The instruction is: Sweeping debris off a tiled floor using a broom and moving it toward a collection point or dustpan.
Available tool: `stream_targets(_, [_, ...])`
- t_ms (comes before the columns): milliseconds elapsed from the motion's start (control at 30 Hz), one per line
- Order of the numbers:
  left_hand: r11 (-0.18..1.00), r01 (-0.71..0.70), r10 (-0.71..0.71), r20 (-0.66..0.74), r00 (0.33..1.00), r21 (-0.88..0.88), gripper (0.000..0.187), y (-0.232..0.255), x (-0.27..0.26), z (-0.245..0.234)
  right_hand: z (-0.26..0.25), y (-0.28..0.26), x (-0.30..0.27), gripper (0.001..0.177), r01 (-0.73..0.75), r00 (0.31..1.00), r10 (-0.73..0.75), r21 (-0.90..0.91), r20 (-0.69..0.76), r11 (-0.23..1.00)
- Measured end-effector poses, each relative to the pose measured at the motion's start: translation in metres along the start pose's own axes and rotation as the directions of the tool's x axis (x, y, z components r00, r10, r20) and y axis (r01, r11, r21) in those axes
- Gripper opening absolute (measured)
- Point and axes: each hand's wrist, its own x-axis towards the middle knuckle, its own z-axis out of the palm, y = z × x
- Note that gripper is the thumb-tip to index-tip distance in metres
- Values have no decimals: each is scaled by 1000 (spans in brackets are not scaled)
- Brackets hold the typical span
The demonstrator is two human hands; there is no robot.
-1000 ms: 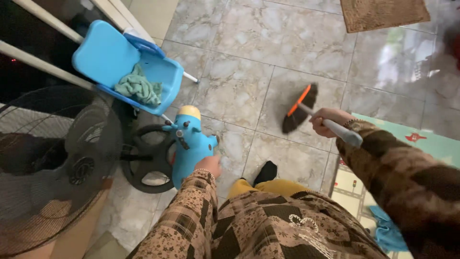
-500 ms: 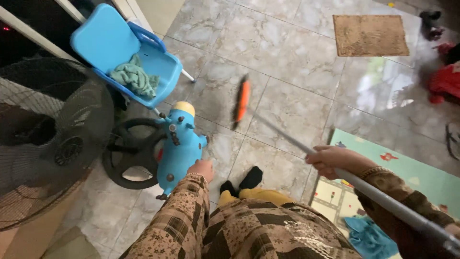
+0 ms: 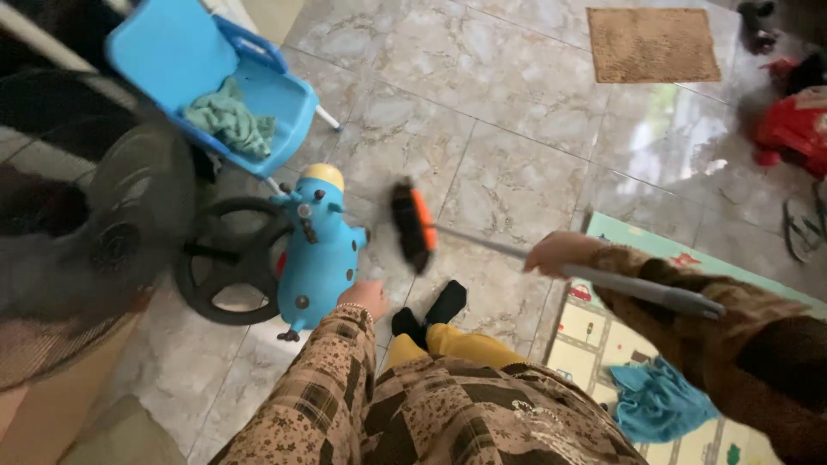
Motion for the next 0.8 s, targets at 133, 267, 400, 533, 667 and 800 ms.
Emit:
stream_targets(133, [991, 111, -106, 76, 991, -68, 28, 6, -39, -31, -42, 44, 116, 20, 357, 920, -390, -488, 35, 797])
stream_targets(267, [994, 109, -110, -39, 993, -12, 23, -34, -38, -6, -35, -5, 64, 28, 151, 946, -262, -457, -189, 877])
stream_targets(400, [984, 179, -179, 0, 984, -16, 33, -54, -52, -11, -41, -40, -7, 28, 48, 960, -91, -167, -265, 985])
stream_targets(533, [980, 194, -195, -7, 981, -39, 39, -80, -36, 5, -23, -41, -70, 24, 69, 979, -66, 8, -192, 998])
stream_targets(667, [991, 130, -130, 18, 991, 17, 38, -65, -45, -20, 29, -8, -66, 36, 63, 990, -97, 308, 98, 949])
stream_targets(800, [989, 144, -143, 29, 989, -31, 27, -45, -61, -49, 96, 2, -73, 41, -1, 946, -152, 472, 288, 882])
